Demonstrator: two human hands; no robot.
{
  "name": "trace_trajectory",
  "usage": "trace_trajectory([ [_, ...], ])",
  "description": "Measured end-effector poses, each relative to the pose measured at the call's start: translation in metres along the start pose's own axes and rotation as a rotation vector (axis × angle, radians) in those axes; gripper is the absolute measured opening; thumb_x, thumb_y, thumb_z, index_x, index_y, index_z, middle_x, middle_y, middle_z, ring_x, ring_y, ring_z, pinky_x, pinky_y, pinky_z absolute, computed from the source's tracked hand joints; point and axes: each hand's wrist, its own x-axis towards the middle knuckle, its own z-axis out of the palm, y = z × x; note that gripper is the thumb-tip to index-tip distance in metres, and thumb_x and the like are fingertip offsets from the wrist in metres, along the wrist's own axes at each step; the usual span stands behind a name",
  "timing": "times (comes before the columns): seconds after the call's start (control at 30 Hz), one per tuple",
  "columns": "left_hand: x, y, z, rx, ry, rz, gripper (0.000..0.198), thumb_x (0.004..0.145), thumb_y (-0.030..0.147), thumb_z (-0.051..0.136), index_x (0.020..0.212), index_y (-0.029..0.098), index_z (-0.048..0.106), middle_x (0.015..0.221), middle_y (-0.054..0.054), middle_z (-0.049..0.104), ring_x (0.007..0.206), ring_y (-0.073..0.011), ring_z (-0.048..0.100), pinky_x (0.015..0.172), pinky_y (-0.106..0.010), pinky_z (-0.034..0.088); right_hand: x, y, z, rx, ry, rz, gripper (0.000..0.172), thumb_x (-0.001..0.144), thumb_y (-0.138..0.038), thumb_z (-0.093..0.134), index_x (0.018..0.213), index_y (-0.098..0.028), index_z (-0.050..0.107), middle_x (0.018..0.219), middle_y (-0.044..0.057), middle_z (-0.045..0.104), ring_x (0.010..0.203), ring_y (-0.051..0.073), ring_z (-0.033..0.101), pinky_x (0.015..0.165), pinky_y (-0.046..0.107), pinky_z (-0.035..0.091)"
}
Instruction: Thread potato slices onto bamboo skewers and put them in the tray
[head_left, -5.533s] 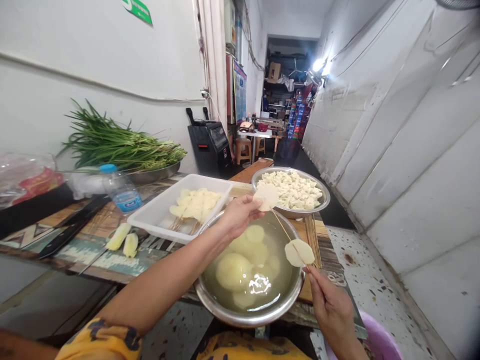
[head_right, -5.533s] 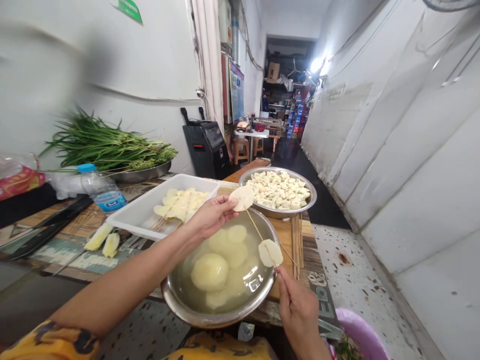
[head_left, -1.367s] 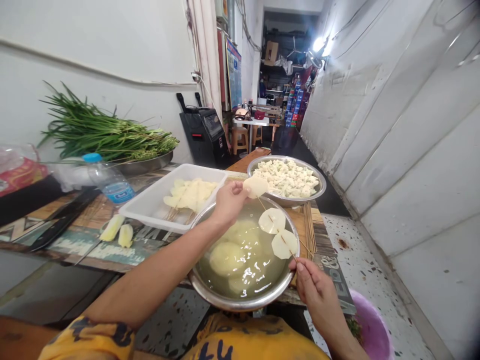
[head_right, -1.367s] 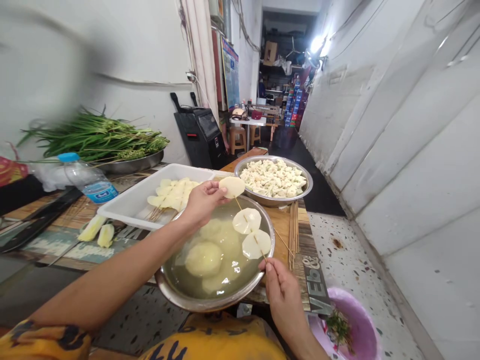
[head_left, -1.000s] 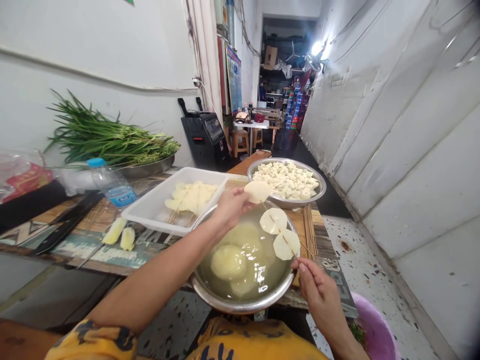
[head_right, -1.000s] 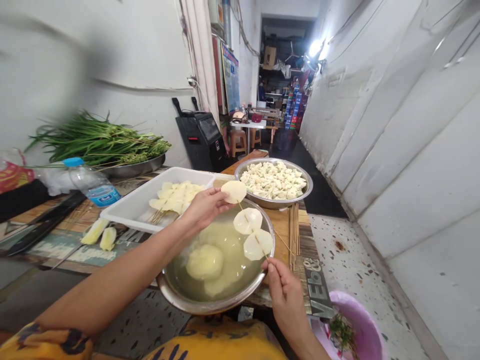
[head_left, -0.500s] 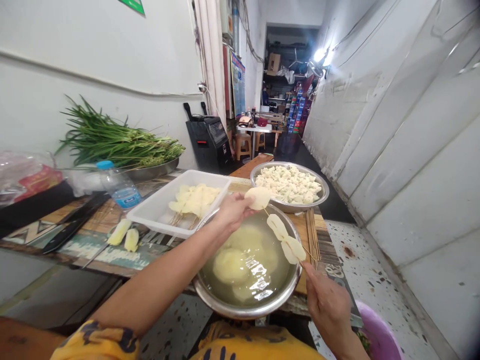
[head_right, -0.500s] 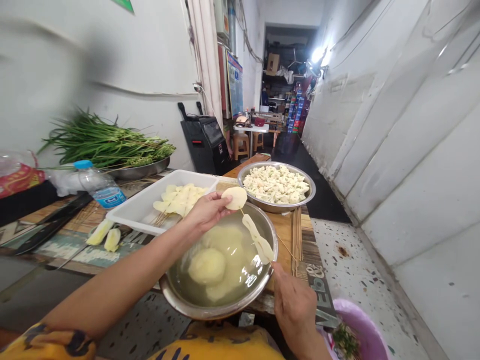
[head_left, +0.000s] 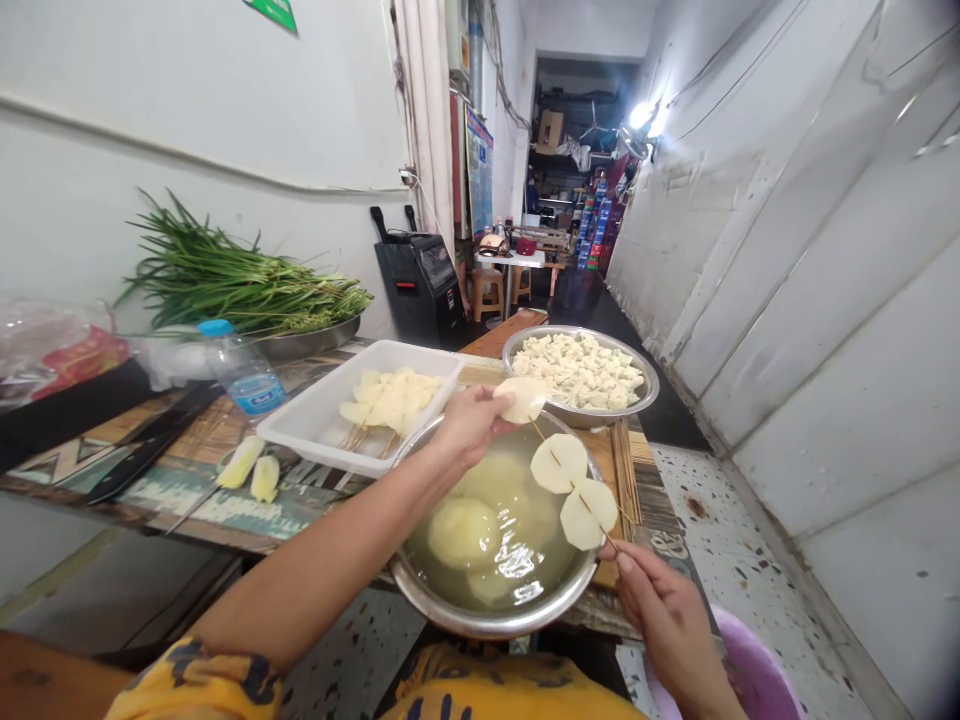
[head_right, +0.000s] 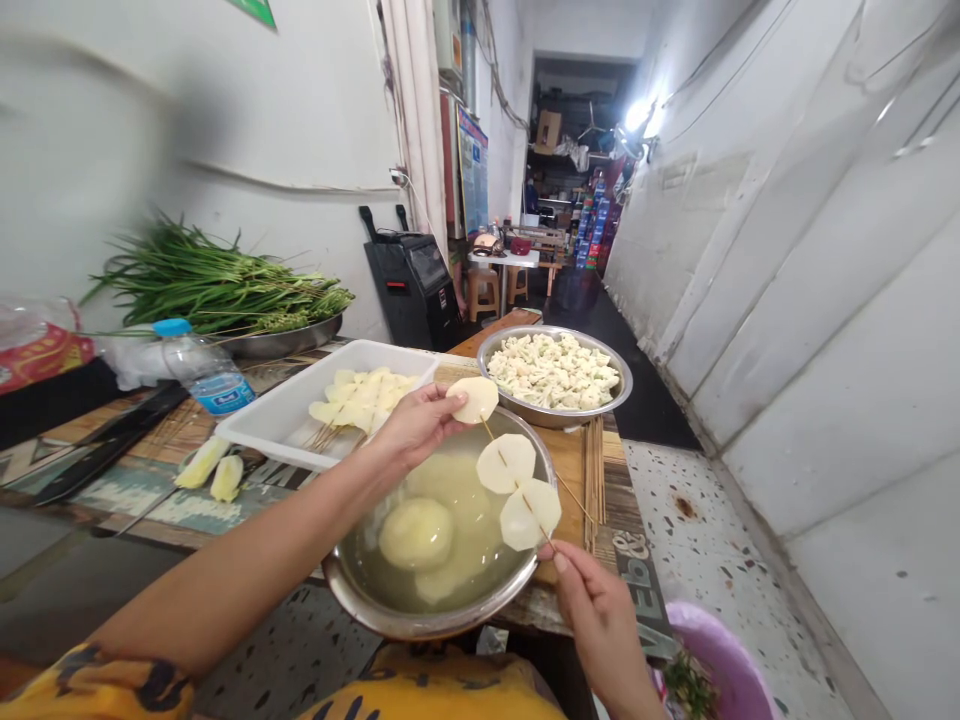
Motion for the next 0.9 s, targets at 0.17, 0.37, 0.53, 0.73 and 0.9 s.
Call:
trace_trajectory([
  [0.17,-0.001,-0.002,0.001,0.005,-0.021,0.056,0.016,0.071,0.005,0.061,0.068,0.012,0.047,0.071,-0.004,0.062,0.059,-0.0122,0.061,0.054,-0.027,0.053,0.000,0.015,-0.012,-0.626,0.175,-0.641,0.025,0.077,-0.013,0.058,0.098,-0.021,0.070,0.091,0.009,0.073,0.073,0.023,0.069,0.065,0.031,0.054],
  [0.37,-0.002,-0.001,0.001,-0.013,-0.013,0.071,0.012,0.071,0.004,0.059,0.068,0.011,0.049,0.071,-0.004,0.061,0.059,-0.0129,0.061,0.052,-0.028,0.053,0.000,0.004,-0.008,-0.074,0.072,-0.058,0.021,0.082,-0.033,0.058,0.092,-0.018,0.068,0.047,-0.003,0.053,0.040,0.011,0.050,0.039,0.020,0.042],
  [0.53,-0.002,0.000,0.001,-0.056,-0.019,0.068,0.014,0.071,0.003,0.058,0.068,0.011,0.048,0.071,-0.004,0.062,0.061,-0.0136,0.061,0.055,-0.030,0.054,0.003,-0.002,-0.002,0.654,-0.169,0.514,0.026,0.069,-0.039,0.072,0.074,-0.018,0.058,0.042,-0.015,0.012,0.032,0.002,0.005,0.026,0.013,0.015],
  [0.73,-0.002,0.000,0.002,-0.061,0.020,0.074,0.015,0.072,0.003,0.058,0.066,0.011,0.047,0.070,-0.004,0.062,0.060,-0.0130,0.061,0.055,-0.029,0.054,0.000,0.010,-0.008,0.034,0.017,0.032,0.022,0.080,-0.036,0.060,0.087,-0.017,0.067,0.043,-0.005,0.047,0.033,0.008,0.040,0.035,0.018,0.036],
  [0.9,0.000,0.003,0.001,-0.082,0.040,0.007,0.012,0.074,0.002,0.056,0.069,0.011,0.049,0.069,-0.006,0.063,0.059,-0.0134,0.062,0.054,-0.027,0.053,-0.001,0.022,-0.015,-0.502,0.188,-0.507,0.022,0.079,-0.021,0.059,0.097,-0.020,0.070,0.092,0.009,0.072,0.078,0.022,0.066,0.071,0.031,0.051],
])
